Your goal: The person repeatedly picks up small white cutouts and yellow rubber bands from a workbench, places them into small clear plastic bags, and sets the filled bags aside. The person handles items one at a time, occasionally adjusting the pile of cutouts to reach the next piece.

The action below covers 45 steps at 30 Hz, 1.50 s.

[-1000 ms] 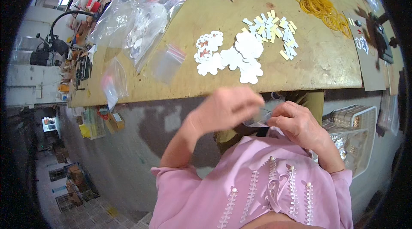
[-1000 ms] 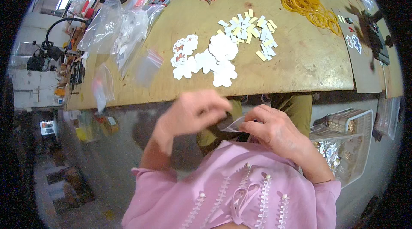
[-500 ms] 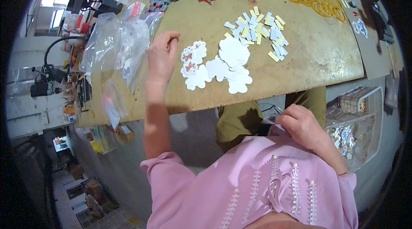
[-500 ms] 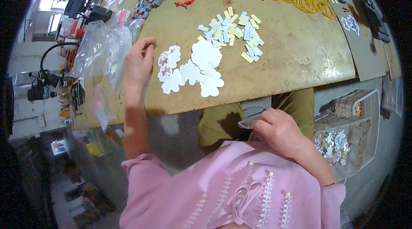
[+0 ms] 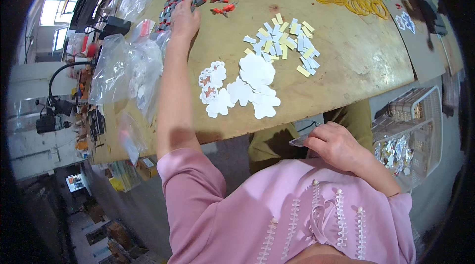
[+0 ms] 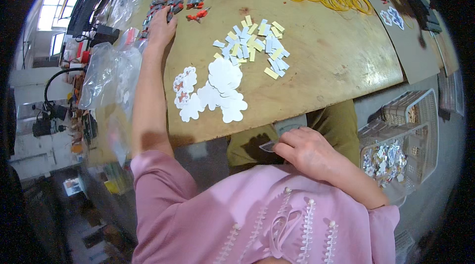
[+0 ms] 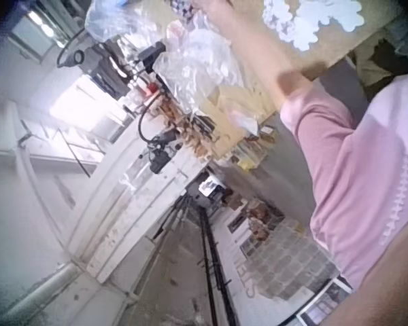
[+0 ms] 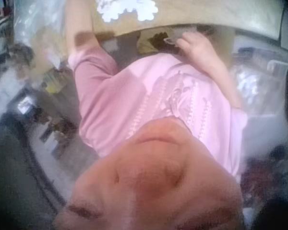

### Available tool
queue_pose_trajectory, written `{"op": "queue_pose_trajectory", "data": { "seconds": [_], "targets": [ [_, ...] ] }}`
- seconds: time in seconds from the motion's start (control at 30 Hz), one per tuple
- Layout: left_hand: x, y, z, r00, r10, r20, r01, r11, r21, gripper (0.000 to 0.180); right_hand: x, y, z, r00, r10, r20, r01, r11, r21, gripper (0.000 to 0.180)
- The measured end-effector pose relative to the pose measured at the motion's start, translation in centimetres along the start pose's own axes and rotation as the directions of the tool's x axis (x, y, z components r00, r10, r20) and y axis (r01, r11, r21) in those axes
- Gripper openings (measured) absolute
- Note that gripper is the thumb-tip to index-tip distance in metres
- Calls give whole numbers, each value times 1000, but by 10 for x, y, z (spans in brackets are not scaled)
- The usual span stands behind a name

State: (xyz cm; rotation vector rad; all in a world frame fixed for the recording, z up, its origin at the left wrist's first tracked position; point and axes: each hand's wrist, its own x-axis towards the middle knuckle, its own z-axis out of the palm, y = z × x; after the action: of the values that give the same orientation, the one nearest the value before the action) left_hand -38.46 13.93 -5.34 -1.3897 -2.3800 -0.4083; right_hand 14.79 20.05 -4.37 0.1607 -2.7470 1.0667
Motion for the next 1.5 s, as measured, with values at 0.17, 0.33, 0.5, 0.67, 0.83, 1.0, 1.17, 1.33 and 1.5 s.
{"op": "queue_pose_trajectory", "data": {
  "seconds": [0.17, 0.33, 0.5, 0.67, 0.83, 1.0, 1.17, 1.33, 1.5],
  "targets": [
    [-41, 34, -34, 996, -39, 86, 45, 997, -66, 34, -16, 7, -4, 999, 42, 17, -42, 999, 4, 18],
    [-85, 82, -58, 993, 107, 59, -97, 984, -147, 30, -21, 12, 0, 999, 49, 9, -49, 999, -8, 15],
    [-116, 127, -93, 999, 38, -19, -41, 975, -219, 34, -15, 4, 2, 1000, 3, -5, -3, 1000, 18, 15],
    [-152, 203, -130, 973, 77, 217, 18, 914, -406, 33, -21, -1, 9, 998, 24, -52, -23, 999, 33, 18],
    [-162, 198, -116, 961, -99, 258, 226, 820, -526, 28, -23, -3, 9, 998, 13, -62, -12, 1000, 21, 21],
    [-158, 202, -125, 973, -9, 231, 122, 869, -479, 24, -21, -5, 6, 998, 11, -69, -10, 1000, 21, 21],
    [-160, 187, -120, 916, -113, 385, 348, 701, -623, 27, -24, -1, 16, 997, -6, -79, 7, 1000, 8, 20],
    [-159, 188, -119, 895, -136, 425, 399, 670, -626, 28, -25, 0, 16, 998, 0, -60, 1, 1000, 16, 20],
    [-151, 194, -119, 877, -169, 449, 416, 733, -538, 30, -27, -1, 18, 998, 15, -63, -13, 999, 43, 18]
  ]
}}
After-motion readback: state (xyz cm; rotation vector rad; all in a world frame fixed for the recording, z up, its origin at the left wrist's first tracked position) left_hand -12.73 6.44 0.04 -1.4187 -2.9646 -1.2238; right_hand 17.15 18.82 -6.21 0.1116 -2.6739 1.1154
